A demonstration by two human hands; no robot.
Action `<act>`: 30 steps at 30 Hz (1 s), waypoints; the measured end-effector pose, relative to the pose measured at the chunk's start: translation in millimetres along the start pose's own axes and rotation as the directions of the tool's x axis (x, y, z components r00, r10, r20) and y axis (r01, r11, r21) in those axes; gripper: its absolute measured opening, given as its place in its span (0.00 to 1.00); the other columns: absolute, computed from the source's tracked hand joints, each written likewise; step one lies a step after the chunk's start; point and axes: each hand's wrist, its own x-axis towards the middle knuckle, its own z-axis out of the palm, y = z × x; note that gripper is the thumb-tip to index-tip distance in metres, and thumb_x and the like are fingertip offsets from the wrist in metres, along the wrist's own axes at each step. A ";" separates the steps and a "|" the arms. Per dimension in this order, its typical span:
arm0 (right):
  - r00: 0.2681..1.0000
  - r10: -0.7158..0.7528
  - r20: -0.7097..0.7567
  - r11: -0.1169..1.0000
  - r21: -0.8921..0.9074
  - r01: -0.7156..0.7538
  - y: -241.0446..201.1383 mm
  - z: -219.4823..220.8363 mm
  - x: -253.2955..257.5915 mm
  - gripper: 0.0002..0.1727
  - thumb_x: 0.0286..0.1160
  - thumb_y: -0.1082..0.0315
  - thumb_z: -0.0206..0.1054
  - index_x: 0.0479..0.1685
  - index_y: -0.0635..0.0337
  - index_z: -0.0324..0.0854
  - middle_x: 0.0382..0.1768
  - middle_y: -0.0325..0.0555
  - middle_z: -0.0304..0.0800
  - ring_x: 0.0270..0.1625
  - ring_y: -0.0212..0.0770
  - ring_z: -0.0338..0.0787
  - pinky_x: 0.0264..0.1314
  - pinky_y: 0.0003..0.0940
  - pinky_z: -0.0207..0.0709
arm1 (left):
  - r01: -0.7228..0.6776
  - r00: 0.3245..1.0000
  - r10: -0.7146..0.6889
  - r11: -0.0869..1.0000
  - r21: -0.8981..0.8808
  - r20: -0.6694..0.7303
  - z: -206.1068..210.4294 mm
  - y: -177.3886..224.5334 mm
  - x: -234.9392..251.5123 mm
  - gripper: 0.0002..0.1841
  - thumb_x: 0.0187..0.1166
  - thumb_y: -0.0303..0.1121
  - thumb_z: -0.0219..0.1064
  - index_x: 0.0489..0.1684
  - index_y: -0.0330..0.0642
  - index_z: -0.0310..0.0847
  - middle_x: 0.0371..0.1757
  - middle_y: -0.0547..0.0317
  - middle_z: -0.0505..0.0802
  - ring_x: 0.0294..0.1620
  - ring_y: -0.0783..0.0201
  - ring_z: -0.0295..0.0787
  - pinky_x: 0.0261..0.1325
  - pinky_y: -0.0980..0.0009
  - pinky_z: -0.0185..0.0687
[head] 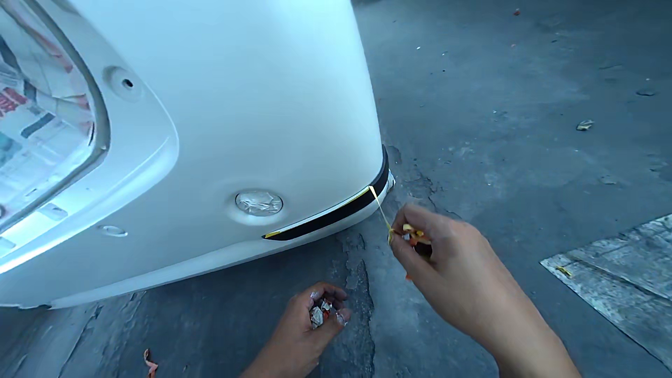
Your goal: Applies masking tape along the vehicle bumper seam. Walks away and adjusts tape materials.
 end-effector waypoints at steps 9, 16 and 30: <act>0.956 -0.177 0.232 0.984 0.027 0.176 -46.4 18.2 -36.8 0.09 0.76 0.56 0.59 0.34 0.42 0.84 0.26 0.31 0.77 0.23 0.32 0.77 0.18 0.35 0.68 | 0.017 0.993 -0.051 0.957 -0.288 -0.109 -19.4 26.2 -5.7 0.21 0.93 0.46 0.51 0.63 0.40 0.83 0.53 0.54 0.92 0.32 0.68 0.86 0.24 0.78 0.76; 0.887 -0.248 0.389 0.969 0.086 0.233 -82.9 46.2 -61.0 0.07 0.72 0.62 0.68 0.44 0.43 0.90 0.64 0.51 0.79 0.44 0.43 0.88 0.30 0.38 0.83 | 0.015 0.970 -0.110 0.916 -0.401 -0.215 -31.2 35.3 -11.7 0.23 0.93 0.43 0.46 0.59 0.40 0.87 0.52 0.53 0.93 0.37 0.67 0.88 0.27 0.78 0.77; 0.577 -0.530 0.622 0.847 0.358 0.392 -119.8 78.7 -92.8 0.09 0.72 0.65 0.67 0.45 0.51 0.91 0.68 0.57 0.81 0.41 0.52 0.91 0.32 0.49 0.84 | 0.064 0.886 -0.244 0.906 -0.418 -0.393 -54.8 33.4 -34.8 0.13 0.86 0.31 0.65 0.62 0.38 0.87 0.40 0.46 0.94 0.22 0.68 0.81 0.19 0.80 0.68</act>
